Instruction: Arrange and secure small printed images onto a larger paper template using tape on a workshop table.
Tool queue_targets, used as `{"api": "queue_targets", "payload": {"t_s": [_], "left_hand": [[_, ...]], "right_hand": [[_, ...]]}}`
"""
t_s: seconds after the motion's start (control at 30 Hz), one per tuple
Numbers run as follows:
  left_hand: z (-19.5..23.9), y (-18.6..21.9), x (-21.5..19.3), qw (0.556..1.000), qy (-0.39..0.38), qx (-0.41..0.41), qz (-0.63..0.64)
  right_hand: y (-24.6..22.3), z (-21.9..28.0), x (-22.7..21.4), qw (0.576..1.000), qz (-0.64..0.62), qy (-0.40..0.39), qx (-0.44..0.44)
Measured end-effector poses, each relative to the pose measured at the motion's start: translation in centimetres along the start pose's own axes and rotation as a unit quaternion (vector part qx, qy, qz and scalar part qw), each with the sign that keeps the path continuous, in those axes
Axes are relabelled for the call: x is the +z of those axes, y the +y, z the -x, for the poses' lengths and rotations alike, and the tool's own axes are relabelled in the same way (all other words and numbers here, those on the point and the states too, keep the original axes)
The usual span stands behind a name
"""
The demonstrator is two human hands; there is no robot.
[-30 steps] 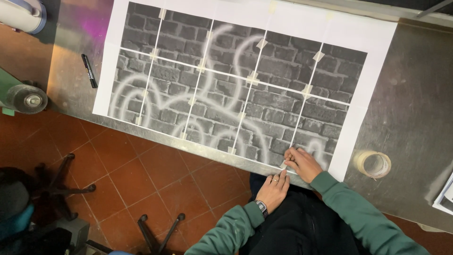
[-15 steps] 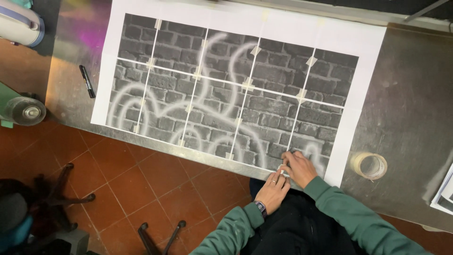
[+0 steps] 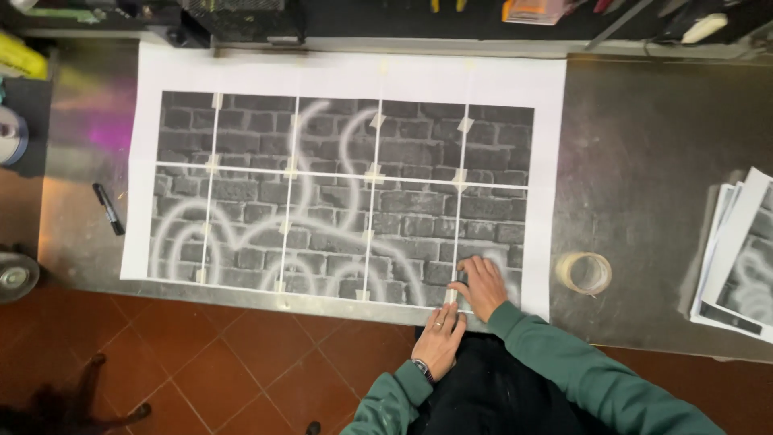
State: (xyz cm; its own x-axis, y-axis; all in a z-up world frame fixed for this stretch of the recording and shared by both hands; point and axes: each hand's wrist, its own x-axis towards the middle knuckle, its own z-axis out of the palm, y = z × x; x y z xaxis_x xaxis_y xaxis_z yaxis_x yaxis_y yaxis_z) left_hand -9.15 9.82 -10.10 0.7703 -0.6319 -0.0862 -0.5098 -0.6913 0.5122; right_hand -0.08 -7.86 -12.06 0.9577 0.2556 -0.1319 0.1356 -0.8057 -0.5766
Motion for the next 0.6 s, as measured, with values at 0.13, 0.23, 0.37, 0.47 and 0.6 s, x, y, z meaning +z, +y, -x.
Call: {"api": "queue_targets", "payload": {"t_s": [0.13,0.23,0.37,0.47,0.6], "left_hand": [[-0.1,0.2,-0.8,0.999,-0.040,0.008,0.019],[-0.7,-0.2,-0.5,0.999,-0.013,0.040,0.010],[-3.1,-0.2,-0.7,0.996,-0.069,-0.031,0.055],[-7.4,1.5,-0.3,0.997,-0.055,0.007,0.061],[-15.3,6.2,0.5,0.978,0.055,0.198,0.040]], "right_hand": [[2.4,0.9,-2.4,0.999,0.016,0.034,-0.039],[6.0,3.5,-3.7,0.998,-0.011,0.054,-0.017],[9.4,9.7,-6.9,0.968,-0.094,0.173,0.156],[11.7,13.3,-8.7,0.930,-0.088,0.272,0.231],[14.4,15.1,-8.1,0.901,-0.053,0.315,0.293]]}}
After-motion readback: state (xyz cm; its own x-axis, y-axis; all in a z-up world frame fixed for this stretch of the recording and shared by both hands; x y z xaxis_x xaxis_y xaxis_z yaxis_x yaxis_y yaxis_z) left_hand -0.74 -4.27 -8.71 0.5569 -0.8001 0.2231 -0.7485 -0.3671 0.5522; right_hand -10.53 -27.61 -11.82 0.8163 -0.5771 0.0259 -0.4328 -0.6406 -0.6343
